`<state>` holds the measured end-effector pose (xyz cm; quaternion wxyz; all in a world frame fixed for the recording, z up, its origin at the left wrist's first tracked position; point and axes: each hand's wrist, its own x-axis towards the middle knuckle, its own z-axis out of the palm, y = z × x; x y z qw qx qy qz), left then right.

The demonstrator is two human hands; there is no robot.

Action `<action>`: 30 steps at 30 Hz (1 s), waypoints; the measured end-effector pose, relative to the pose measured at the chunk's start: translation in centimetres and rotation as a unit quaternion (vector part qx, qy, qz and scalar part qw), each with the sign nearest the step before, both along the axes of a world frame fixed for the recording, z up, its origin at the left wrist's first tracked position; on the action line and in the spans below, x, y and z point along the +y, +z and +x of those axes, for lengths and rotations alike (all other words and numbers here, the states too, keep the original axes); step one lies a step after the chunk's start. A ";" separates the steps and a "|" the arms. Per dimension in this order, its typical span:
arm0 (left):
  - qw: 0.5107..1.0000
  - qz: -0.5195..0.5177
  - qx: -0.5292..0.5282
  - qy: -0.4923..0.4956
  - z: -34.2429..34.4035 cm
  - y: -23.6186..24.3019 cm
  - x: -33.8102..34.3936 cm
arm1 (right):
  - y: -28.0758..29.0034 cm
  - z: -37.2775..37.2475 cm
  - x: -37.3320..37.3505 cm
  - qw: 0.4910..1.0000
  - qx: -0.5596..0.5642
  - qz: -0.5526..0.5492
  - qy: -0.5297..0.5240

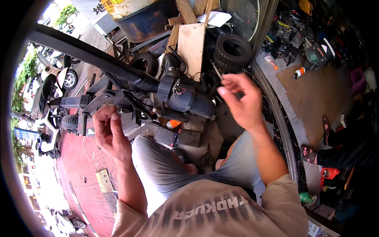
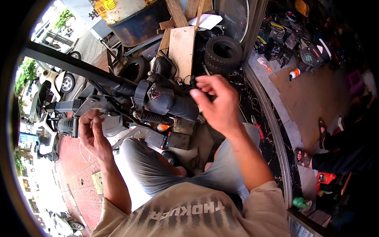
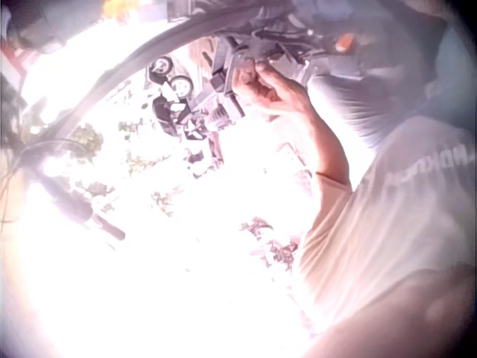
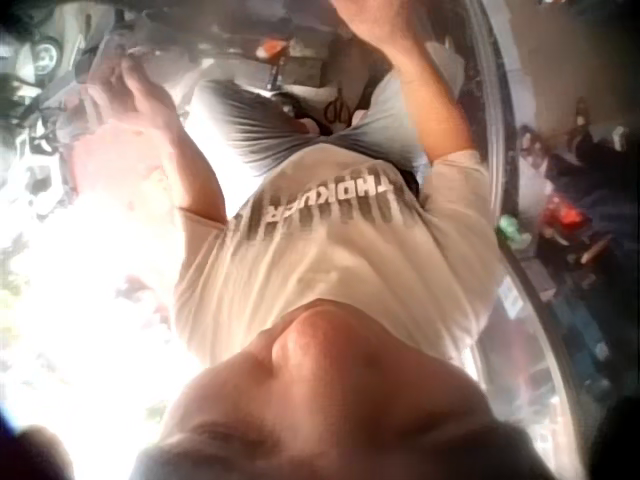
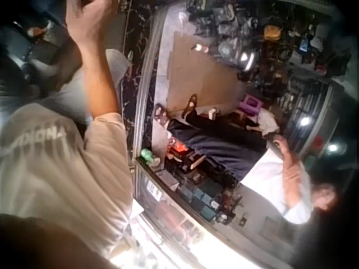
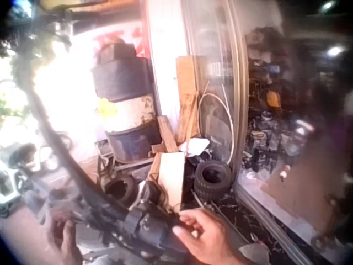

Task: The person works on the wiring of a scooter, stripping wire ends, twisting them together, and securing the connection with electrical tape. They use pliers to strip the insulation and a lighter to heat the tape for a secure seal.

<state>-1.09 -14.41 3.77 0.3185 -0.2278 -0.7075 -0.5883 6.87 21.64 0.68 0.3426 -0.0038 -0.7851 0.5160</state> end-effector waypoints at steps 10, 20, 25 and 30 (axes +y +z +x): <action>0.944 -0.299 0.081 0.118 -3.8 4.3 2.1 | -1.6 -5.7 -8.8 0.992 0.068 -0.052 0.095; 0.957 -0.266 0.056 0.098 -5.0 0.5 3.6 | -3.7 -6.4 -9.4 0.975 0.147 -0.134 0.102; 0.953 -0.285 0.060 0.080 -5.4 0.0 3.1 | -4.0 -6.3 -9.5 0.974 0.157 -0.135 0.096; 0.956 -0.283 0.043 0.065 -5.2 0.0 3.5 | -3.9 -6.5 -10.1 0.973 0.153 -0.149 0.091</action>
